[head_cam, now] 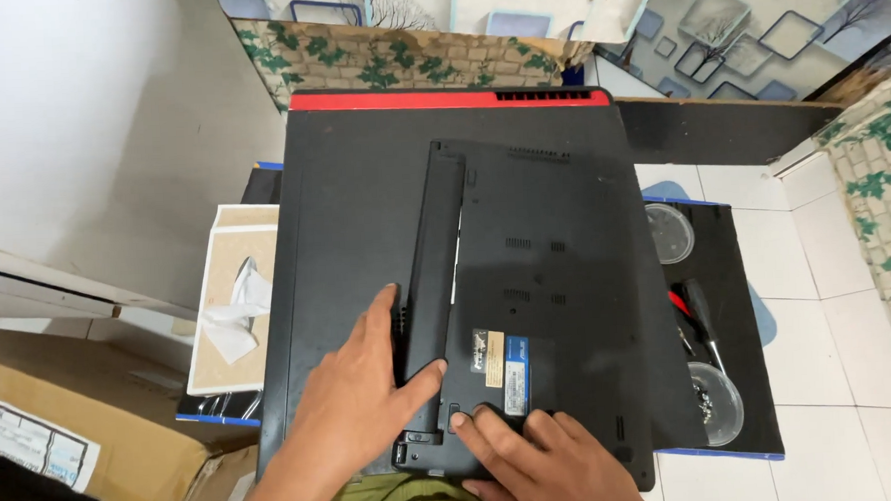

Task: Removing a laptop battery and cleaning the battery and its compartment using a cloth and a brush.

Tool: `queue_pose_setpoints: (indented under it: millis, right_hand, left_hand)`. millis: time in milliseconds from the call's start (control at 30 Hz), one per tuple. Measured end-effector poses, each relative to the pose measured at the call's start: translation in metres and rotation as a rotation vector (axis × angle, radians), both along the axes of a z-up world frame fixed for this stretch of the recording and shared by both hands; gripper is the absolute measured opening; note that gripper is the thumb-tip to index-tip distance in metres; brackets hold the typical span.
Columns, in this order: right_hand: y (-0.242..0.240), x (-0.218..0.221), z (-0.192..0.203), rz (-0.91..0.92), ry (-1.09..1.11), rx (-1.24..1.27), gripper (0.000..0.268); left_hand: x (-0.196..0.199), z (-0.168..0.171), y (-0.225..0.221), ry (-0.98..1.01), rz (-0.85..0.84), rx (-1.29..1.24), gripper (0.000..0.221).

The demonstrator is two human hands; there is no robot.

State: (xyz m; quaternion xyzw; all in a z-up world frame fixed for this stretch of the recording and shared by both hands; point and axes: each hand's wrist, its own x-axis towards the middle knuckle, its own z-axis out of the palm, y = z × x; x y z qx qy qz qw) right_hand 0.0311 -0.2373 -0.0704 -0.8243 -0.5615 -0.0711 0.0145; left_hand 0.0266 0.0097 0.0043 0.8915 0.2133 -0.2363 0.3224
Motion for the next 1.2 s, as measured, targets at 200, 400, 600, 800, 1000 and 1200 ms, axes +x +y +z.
queue_pose_setpoints:
  millis: [200, 400, 600, 800, 1000, 1200]
  right_hand:
    - [-0.001, 0.002, 0.004, -0.02, 0.126, 0.062, 0.064]
    - [-0.002, 0.001, 0.008, -0.115, 0.336, 0.153, 0.071]
    - [-0.003, 0.024, 0.023, -0.211, 0.48, 0.198, 0.056]
    - [0.043, 0.136, 0.075, -0.141, 0.276, 0.485, 0.028]
    - [0.076, 0.24, 0.032, -0.231, 0.336, 0.517, 0.022]
    - [0.1, 0.205, 0.04, -0.416, 0.292, 0.334, 0.024]
  left_hand:
    - [0.002, 0.008, 0.002, -0.013, 0.013, -0.061, 0.09]
    - [-0.002, 0.001, 0.004, -0.063, 0.019, -0.082, 0.088]
    - [0.001, 0.006, 0.005, -0.068, 0.012, -0.076, 0.09]
    - [0.016, 0.014, 0.016, -0.223, -0.019, -0.13, 0.091]
    - [0.065, -0.001, 0.017, -0.406, -0.005, -0.033, 0.085]
    - [0.101, -0.024, 0.012, -0.428, -0.004, -0.001, 0.077]
